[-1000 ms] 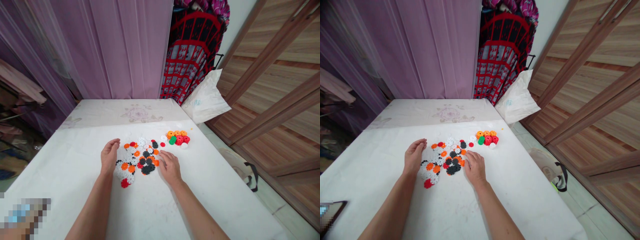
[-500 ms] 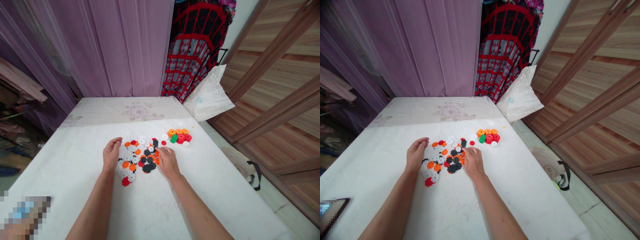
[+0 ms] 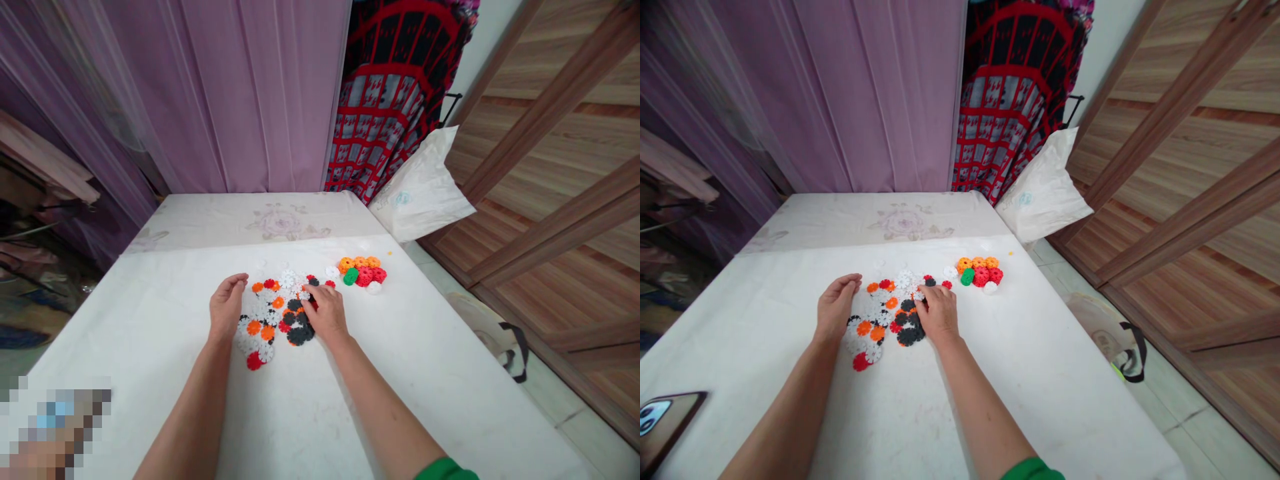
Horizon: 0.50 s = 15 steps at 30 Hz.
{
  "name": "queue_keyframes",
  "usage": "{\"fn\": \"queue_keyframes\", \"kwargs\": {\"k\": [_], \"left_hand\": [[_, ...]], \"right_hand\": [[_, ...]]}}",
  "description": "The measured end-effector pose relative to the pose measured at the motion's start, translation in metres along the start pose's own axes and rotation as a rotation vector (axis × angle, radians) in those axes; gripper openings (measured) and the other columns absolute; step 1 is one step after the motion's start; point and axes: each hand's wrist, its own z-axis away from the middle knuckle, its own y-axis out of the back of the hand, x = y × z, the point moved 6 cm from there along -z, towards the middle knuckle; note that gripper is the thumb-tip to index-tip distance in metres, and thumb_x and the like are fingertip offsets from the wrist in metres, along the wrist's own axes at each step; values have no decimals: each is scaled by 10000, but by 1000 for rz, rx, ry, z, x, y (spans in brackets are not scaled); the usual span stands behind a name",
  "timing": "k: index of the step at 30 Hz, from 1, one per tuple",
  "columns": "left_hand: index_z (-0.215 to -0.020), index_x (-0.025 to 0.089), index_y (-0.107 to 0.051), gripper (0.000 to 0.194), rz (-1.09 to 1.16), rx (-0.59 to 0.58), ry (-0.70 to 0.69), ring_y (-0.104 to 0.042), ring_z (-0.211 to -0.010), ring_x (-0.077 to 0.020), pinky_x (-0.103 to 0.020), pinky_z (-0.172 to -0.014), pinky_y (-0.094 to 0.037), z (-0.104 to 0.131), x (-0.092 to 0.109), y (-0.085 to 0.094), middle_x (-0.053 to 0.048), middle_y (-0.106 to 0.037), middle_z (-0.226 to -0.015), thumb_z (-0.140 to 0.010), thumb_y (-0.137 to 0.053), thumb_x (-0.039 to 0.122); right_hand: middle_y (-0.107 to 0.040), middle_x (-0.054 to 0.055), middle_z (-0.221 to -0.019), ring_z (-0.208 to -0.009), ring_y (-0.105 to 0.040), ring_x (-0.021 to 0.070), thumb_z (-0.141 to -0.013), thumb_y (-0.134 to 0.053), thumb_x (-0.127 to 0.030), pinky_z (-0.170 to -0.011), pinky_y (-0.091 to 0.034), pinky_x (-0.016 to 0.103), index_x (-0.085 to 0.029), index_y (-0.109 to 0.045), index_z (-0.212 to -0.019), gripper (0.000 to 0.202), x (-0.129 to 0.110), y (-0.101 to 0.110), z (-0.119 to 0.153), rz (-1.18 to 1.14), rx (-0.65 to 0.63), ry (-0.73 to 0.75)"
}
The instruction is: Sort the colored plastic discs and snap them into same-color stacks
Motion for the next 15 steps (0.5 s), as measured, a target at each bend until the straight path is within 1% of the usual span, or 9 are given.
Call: {"fn": "queue_keyframes", "kwargs": {"k": [5,7,8,10,12,13,15], "left_hand": [[-921,196,-738,315,2,-4,4,-677,-960,-206,-398,-981,-497,0,0,-1,-73,-757,-1019,-713,-675,425],[-921,195,-737,318,-1,-6,3,-676,-961,-206,-400,-986,-494,0,0,-1,-74,-756,-1021,-712,-676,427],[-921,195,-737,319,-1,-5,3,-676,-961,-206,-401,-987,-494,0,0,-1,-74,-755,-1021,-712,-675,428],[-918,194,-735,321,4,0,4,-678,-958,-207,-404,-983,-498,0,0,0,-76,-754,-1018,-711,-672,432],[-915,193,-733,321,11,3,4,-682,-959,-212,-408,-980,-504,-1,-1,0,-78,-755,-1015,-710,-671,432],[-914,194,-733,320,12,3,4,-683,-962,-214,-411,-982,-504,-1,-1,-1,-79,-756,-1014,-710,-671,432],[-918,196,-734,316,7,-5,2,-686,-971,-217,-418,-997,-500,-1,-1,-1,-78,-758,-1018,-714,-674,429]], "right_hand": [[-765,54,-1079,-1015,-657,235,-877,-650,-222,-920,-464,377,-239,-696,-1191,318,1,2,2,-46,67,3],[-771,47,-1056,-972,-675,222,-874,-642,-241,-896,-477,361,-230,-676,-1220,347,6,5,5,-70,110,-13],[-775,45,-1031,-955,-681,218,-870,-639,-253,-885,-483,356,-225,-679,-1204,337,10,8,8,-76,133,-28],[-777,42,-976,-925,-688,214,-866,-627,-273,-866,-493,347,-229,-709,-1083,236,23,17,15,-75,169,-64],[-774,38,-939,-896,-689,209,-866,-609,-279,-845,-497,339,-239,-714,-903,118,37,27,25,-64,183,-94],[-773,38,-935,-886,-688,207,-864,-601,-277,-835,-498,335,-241,-703,-839,111,44,32,30,-57,183,-105],[-771,41,-937,-870,-681,208,-854,-599,-270,-827,-498,336,-241,-688,-776,122,55,40,38,-25,169,-123]]}}
